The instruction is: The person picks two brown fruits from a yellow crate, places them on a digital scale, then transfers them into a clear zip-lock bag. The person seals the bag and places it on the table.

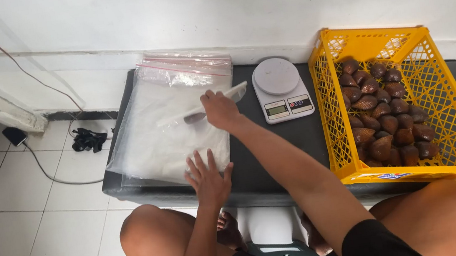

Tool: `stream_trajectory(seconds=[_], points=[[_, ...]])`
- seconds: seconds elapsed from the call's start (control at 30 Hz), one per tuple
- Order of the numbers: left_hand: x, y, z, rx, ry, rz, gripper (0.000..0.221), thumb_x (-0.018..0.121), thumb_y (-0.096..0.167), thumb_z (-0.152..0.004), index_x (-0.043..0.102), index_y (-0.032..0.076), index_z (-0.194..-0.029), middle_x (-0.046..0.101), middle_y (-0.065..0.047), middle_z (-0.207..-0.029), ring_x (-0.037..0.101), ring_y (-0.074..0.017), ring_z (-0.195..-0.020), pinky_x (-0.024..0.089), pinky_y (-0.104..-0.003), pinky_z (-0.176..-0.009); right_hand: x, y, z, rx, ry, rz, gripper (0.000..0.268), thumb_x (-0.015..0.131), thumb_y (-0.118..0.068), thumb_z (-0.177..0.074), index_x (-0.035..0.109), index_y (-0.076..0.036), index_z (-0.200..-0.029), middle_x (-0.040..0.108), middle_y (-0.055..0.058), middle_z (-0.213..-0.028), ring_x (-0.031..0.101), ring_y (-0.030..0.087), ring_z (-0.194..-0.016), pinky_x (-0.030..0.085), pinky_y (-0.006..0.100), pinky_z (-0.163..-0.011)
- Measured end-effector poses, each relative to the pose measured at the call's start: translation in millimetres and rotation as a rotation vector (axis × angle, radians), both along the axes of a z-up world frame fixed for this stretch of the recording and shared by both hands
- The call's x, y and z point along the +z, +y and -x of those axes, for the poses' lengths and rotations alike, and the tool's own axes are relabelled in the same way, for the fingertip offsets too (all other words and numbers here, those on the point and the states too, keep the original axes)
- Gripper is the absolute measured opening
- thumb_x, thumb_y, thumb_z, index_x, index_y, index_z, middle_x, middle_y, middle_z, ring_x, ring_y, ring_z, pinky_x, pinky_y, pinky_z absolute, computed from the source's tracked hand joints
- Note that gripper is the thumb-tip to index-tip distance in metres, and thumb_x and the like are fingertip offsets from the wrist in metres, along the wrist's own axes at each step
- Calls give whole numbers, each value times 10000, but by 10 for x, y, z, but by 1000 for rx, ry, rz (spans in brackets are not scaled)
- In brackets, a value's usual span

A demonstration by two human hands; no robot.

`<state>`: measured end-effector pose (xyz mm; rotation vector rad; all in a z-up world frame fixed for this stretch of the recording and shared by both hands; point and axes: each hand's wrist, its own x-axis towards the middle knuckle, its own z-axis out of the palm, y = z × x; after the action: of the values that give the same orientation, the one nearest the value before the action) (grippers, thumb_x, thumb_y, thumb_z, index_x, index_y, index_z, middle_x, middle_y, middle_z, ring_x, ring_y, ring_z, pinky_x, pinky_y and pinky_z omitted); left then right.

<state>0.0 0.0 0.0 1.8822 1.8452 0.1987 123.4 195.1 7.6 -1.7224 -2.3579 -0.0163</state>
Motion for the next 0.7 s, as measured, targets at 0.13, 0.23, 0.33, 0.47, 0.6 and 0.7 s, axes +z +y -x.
stream_trajectory(seconds=[0.13, 0.23, 0.33, 0.47, 0.6, 0.7], points=[[27, 144, -100, -12, -78, -1, 864, 330, 718, -1022, 175, 137, -1642, -37, -232, -1710, -91, -463, -1570, -25, -684, -1223, 341, -9, -185, 41, 36, 87, 222, 507, -54, -928, 621, -70, -1118, 577, 99, -1030, 675, 297, -938, 639, 436, -718], [-53, 228, -98, -16, -196, -52, 875, 399, 715, -1010, 230, 115, -1624, 28, -229, -1707, -43, -437, -1583, 2, -677, -1230, 703, -166, -370, 30, 64, 123, 302, 505, -37, -909, 639, -43, -1180, 602, 116, -1043, 683, 312, -946, 627, 452, -740], [-231, 267, -43, 28, -225, -177, 798, 519, 645, -1003, 325, 133, -1583, 147, -213, -1680, 84, -418, -1574, 113, -670, -1213, 1016, -258, -636, 25, 123, 147, 307, 505, -14, -905, 660, -42, -1168, 624, 131, -1043, 692, 339, -962, 619, 478, -762], [56, 289, -12, 46, -331, -391, 488, 659, 388, -988, 517, 196, -1413, 423, -89, -1495, 375, -339, -1421, 323, -593, -1092, 1720, -534, -1030, 52, 138, 79, 245, 487, 1, -912, 653, 0, -1092, 622, 191, -996, 682, 420, -920, 580, 534, -760], [841, 225, -270, -104, -664, -575, 208, 645, 80, -1016, 617, 96, -1221, 606, -78, -1183, 618, -312, -1196, 461, -471, -1047, 2284, -905, -1608, 48, 193, -48, 152, 463, -10, -954, 613, -31, -966, 574, 152, -871, 653, 408, -761, 517, 507, -678], [1346, 132, -672, -172, -780, -631, 202, 664, 99, -1020, 557, 86, -1191, 597, -81, -1176, 624, -300, -1145, 484, -429, -966, 2537, -1282, -2074, -3, 190, -94, 135, 466, -38, -986, 591, -66, -945, 541, 115, -845, 630, 363, -724, 501, 462, -655]])
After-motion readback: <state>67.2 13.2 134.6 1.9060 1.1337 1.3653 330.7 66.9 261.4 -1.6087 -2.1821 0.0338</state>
